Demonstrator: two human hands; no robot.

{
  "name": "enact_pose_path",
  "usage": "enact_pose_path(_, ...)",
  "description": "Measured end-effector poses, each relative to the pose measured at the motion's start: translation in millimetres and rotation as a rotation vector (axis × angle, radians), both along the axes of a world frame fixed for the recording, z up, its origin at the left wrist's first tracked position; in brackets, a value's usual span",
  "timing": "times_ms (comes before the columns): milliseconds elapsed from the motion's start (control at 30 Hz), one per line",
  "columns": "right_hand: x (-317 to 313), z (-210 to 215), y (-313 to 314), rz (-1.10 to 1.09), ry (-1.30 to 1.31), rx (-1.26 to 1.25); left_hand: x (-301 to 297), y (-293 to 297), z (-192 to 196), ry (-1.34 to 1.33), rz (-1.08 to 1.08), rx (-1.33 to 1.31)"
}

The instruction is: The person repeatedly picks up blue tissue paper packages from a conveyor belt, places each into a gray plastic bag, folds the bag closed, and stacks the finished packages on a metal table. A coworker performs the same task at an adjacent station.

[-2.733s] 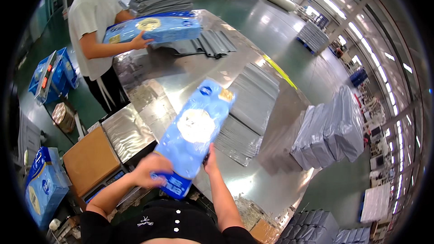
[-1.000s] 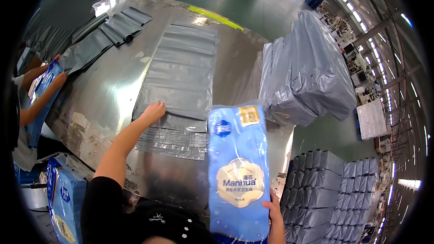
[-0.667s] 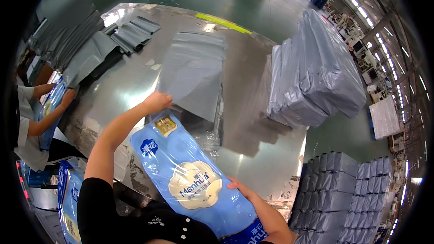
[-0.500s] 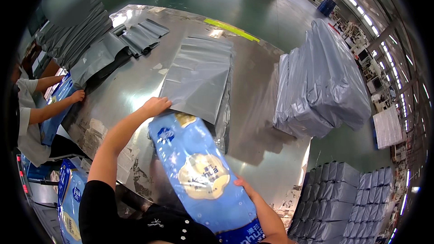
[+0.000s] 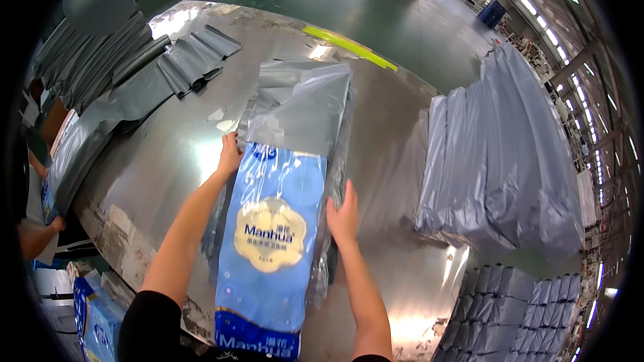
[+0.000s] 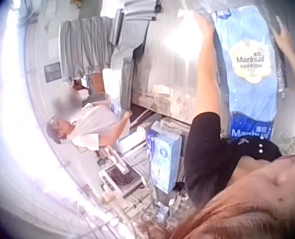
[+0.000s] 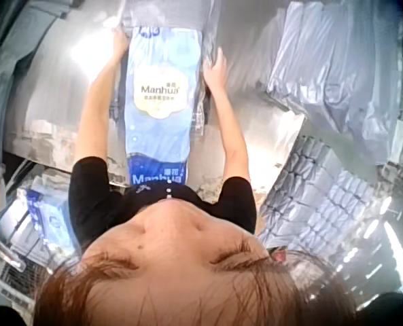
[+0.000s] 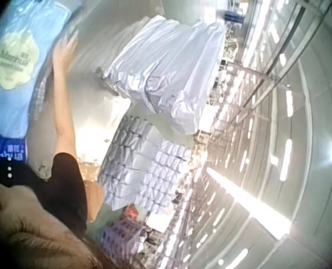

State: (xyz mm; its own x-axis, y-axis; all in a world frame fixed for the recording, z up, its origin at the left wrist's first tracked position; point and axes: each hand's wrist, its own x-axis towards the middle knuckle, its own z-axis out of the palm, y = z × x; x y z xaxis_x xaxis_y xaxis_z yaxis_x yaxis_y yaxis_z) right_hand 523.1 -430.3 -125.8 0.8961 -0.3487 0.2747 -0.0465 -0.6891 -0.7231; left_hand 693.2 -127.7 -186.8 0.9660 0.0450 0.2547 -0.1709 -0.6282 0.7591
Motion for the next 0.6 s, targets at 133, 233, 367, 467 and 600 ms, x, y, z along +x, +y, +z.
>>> enact_pose_path(133,106,-42,1,0.054,0.085,0.03,37,10,-32,0.02,-0.09,0.139)
enact_pose_path(233,102,-59,7,0.058,0.158,0.23,31,7,-26,0.093,-0.124,0.175)
enact_pose_path(367,81,-75,-6,0.099,0.051,0.257,16,2,-6,0.162,-0.255,0.214)
enact_pose_path(467,36,-44,-11,0.283,0.16,-0.129,-38,24,-4,0.303,-0.462,0.318)
enact_pose_path(600,-132,-29,-22,0.75,0.455,-0.304,-191,73,17,0.371,-0.889,0.246)
